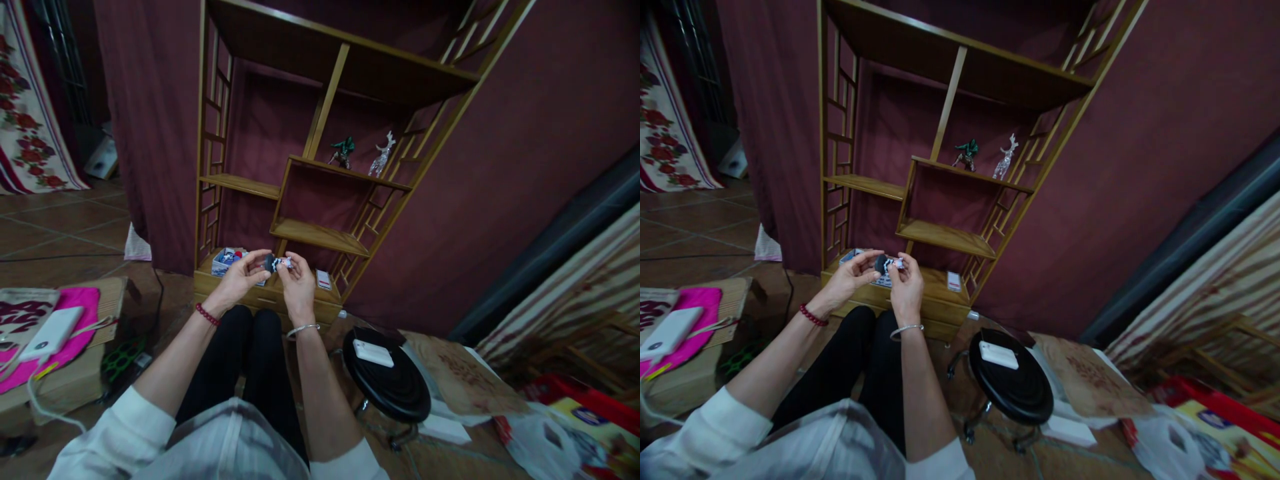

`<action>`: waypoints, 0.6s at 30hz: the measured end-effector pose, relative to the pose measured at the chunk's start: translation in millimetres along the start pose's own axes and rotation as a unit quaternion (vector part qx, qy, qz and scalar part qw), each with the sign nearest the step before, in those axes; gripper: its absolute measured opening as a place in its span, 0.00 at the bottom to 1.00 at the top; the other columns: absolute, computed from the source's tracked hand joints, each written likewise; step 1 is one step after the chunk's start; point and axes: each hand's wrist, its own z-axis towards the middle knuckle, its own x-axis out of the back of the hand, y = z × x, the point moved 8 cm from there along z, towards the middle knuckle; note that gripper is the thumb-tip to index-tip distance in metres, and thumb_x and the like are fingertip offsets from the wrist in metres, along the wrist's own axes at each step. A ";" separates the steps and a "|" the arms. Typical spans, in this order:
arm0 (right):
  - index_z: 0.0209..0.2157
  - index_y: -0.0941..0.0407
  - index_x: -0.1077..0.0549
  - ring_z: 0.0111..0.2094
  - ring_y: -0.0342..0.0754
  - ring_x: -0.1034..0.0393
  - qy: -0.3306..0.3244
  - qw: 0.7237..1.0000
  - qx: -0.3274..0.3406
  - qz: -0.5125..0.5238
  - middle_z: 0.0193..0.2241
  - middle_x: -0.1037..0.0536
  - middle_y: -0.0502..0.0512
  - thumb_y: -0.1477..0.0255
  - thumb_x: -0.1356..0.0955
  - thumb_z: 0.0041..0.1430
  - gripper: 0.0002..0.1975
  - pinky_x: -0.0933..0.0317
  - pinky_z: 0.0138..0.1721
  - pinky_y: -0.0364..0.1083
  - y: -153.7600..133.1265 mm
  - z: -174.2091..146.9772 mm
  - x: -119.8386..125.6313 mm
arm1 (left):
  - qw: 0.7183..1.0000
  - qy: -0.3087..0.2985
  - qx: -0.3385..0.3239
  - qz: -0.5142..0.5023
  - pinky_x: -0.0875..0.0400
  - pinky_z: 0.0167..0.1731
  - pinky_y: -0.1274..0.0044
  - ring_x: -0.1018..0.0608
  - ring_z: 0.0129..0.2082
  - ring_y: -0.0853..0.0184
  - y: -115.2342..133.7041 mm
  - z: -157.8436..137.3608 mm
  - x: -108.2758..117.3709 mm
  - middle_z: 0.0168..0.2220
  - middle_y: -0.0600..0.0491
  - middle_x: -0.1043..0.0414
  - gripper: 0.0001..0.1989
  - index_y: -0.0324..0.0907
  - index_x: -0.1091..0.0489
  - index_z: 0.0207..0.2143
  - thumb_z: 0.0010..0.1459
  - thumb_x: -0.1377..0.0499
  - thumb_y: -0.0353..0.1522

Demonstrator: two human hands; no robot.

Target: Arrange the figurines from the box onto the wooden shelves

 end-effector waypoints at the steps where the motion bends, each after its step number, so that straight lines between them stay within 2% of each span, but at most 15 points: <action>1: 0.40 0.58 0.33 0.37 0.44 0.30 0.000 1.000 -0.001 -0.004 0.36 0.26 0.55 0.71 0.34 0.49 0.15 0.35 0.40 0.45 0.2 -0.2 0.2 | 1.000 -0.001 0.000 0.002 0.40 0.48 0.71 0.32 0.48 0.63 0.0 -0.1 -0.5 0.47 0.47 0.34 0.25 0.39 0.36 0.46 0.43 0.37 0.29; 13: 0.41 0.57 0.32 0.36 0.45 0.30 0.003 1.000 0.006 -0.026 0.36 0.25 0.55 0.69 0.34 0.50 0.15 0.36 0.39 0.44 3.7 -4.8 2.1 | 0.999 0.005 0.017 0.038 0.36 0.43 0.73 0.30 0.43 0.64 -2.5 -1.9 0.9 0.43 0.49 0.30 0.24 0.39 0.34 0.45 0.43 0.37 0.31; 18: 0.41 0.56 0.32 0.34 0.44 0.30 -0.010 0.999 0.008 -0.040 0.36 0.25 0.54 0.71 0.35 0.49 0.15 0.35 0.37 0.44 1.8 -7.0 0.4 | 0.998 0.012 0.026 0.047 0.37 0.45 0.72 0.30 0.43 0.65 -5.5 -2.4 3.6 0.43 0.49 0.30 0.24 0.39 0.34 0.45 0.42 0.37 0.32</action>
